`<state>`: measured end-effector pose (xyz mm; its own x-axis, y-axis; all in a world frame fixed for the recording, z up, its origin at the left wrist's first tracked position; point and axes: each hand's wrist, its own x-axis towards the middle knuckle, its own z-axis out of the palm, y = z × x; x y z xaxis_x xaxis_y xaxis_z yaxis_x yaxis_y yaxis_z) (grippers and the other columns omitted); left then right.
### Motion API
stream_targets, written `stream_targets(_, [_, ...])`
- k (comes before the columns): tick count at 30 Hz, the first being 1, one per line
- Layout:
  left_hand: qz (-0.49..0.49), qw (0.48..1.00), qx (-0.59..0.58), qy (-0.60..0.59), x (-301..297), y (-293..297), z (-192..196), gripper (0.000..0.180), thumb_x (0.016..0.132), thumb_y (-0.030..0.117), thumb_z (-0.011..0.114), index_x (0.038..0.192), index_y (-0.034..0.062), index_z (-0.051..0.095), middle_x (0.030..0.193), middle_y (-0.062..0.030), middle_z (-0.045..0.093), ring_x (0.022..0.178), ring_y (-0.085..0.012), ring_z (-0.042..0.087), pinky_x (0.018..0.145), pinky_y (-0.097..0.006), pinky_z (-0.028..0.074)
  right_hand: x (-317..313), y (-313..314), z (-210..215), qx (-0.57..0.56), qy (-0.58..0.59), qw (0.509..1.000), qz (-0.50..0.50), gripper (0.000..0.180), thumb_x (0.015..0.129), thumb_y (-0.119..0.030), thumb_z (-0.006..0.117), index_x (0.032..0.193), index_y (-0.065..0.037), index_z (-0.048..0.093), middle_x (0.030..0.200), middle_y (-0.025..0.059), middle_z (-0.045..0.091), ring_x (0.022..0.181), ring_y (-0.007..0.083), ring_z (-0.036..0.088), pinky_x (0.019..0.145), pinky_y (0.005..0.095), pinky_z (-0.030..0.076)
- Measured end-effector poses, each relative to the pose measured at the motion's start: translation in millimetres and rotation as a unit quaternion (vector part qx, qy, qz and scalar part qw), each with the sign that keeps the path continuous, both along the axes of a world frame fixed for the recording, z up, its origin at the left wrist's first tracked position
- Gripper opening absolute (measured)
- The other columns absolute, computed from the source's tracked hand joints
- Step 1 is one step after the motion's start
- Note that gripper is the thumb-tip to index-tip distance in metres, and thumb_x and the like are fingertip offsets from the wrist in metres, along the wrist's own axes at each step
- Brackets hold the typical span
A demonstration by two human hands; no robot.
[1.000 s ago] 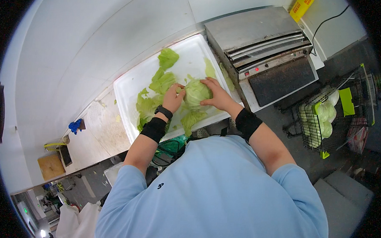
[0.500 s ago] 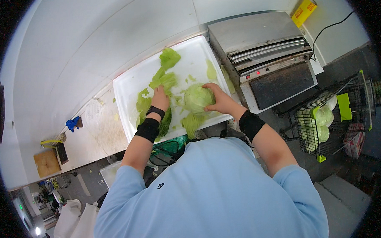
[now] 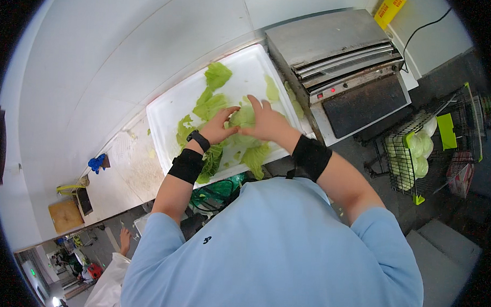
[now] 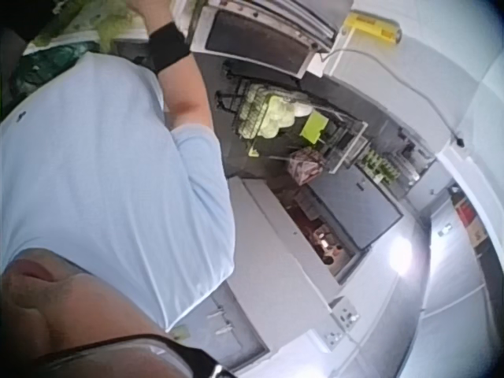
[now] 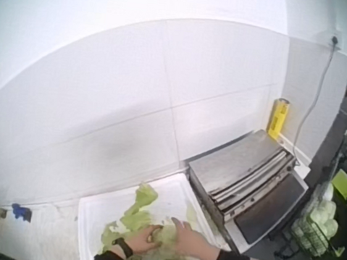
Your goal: The person wraps cabbage in plastic film using a heat-sealing machine, places the wrapped items in a shopping cart, and subsequently peels outer leaves from additional cabbage on a tray.
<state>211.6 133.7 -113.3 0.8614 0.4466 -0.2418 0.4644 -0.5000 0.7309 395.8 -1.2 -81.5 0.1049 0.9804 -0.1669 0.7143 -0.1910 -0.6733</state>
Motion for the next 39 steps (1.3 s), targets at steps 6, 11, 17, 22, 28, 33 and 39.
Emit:
stream_targets(6, [-0.030, 0.987, 0.151, -0.037, 12, -19, 27, 0.052, 0.085, 0.028, 0.067, 0.130, 0.0083, 0.051, 0.124, -0.0150, 0.053, 0.110, -0.0340, 0.056, 0.091, -0.039, 0.048, -21, -19, -47, 0.021, -0.036, 0.996, -0.079, 0.126, 0.059, -0.043, 0.086, 0.154, -0.013, 0.009, 0.130, 0.0355, 0.039, 0.100, 0.0484, 0.059, 0.086, 0.0462, 0.051])
stream_targets(11, [-0.028, 0.972, 0.222, -0.072, 13, -20, 21, 0.036, 0.086, 0.026, 0.066, 0.115, 0.0061, 0.057, 0.117, -0.0132, 0.056, 0.102, -0.0353, 0.059, 0.084, -0.041, 0.050, -8, -6, -37, 0.056, 0.038, 0.997, -0.038, 0.122, 0.057, -0.036, 0.086, 0.153, -0.012, 0.014, 0.131, 0.0286, 0.045, 0.108, 0.0459, 0.055, 0.091, 0.0464, 0.049])
stream_targets(17, [0.046, 0.966, 0.241, -0.078, 5, -17, 7, 0.024, 0.087, 0.018, 0.063, 0.108, 0.0067, 0.058, 0.104, -0.0130, 0.057, 0.093, -0.0354, 0.060, 0.074, -0.042, 0.051, 27, 30, -25, -0.016, 0.123, 0.985, 0.122, 0.121, 0.058, -0.033, 0.085, 0.153, -0.012, 0.014, 0.145, 0.0315, 0.033, 0.123, 0.0467, 0.047, 0.099, 0.0433, 0.044])
stream_targets(22, [0.087, 0.956, 0.262, -0.099, 4, -27, 2, 0.019, 0.086, 0.010, 0.061, 0.105, 0.0068, 0.058, 0.098, -0.0146, 0.058, 0.086, -0.0369, 0.059, 0.071, -0.044, 0.050, -6, 27, -17, -0.078, -0.020, 0.996, 0.048, 0.121, 0.059, -0.037, 0.084, 0.154, -0.015, 0.013, 0.146, 0.0341, 0.030, 0.121, 0.0494, 0.047, 0.100, 0.0467, 0.044])
stream_targets(28, [0.069, 0.965, 0.211, -0.139, -5, -25, -2, 0.017, 0.085, 0.006, 0.060, 0.102, 0.0055, 0.060, 0.096, -0.0151, 0.058, 0.085, -0.0376, 0.059, 0.071, -0.043, 0.049, -27, 9, -15, -0.054, -0.090, 0.994, -0.029, 0.123, 0.058, -0.045, 0.085, 0.154, -0.017, 0.014, 0.142, 0.0329, 0.034, 0.123, 0.0510, 0.044, 0.100, 0.0517, 0.043])
stream_targets(33, [0.127, 0.963, 0.218, -0.091, -9, -18, -11, 0.015, 0.083, 0.003, 0.058, 0.098, 0.0034, 0.059, 0.093, -0.0162, 0.058, 0.085, -0.0385, 0.059, 0.071, -0.045, 0.049, -4, 5, -30, -0.020, -0.046, 0.998, -0.030, 0.125, 0.057, -0.044, 0.086, 0.154, -0.011, 0.014, 0.141, 0.0305, 0.037, 0.126, 0.0483, 0.042, 0.104, 0.0482, 0.040])
stream_targets(39, [0.176, 0.939, 0.284, 0.083, -27, -4, -55, 0.012, 0.082, 0.003, 0.059, 0.094, 0.0032, 0.060, 0.095, -0.0197, 0.058, 0.088, -0.0401, 0.059, 0.073, -0.047, 0.050, 25, -11, -48, 0.013, 0.088, 0.996, -0.030, 0.122, 0.059, -0.040, 0.088, 0.152, -0.005, 0.017, 0.145, 0.0252, 0.036, 0.131, 0.0380, 0.042, 0.107, 0.0401, 0.039])
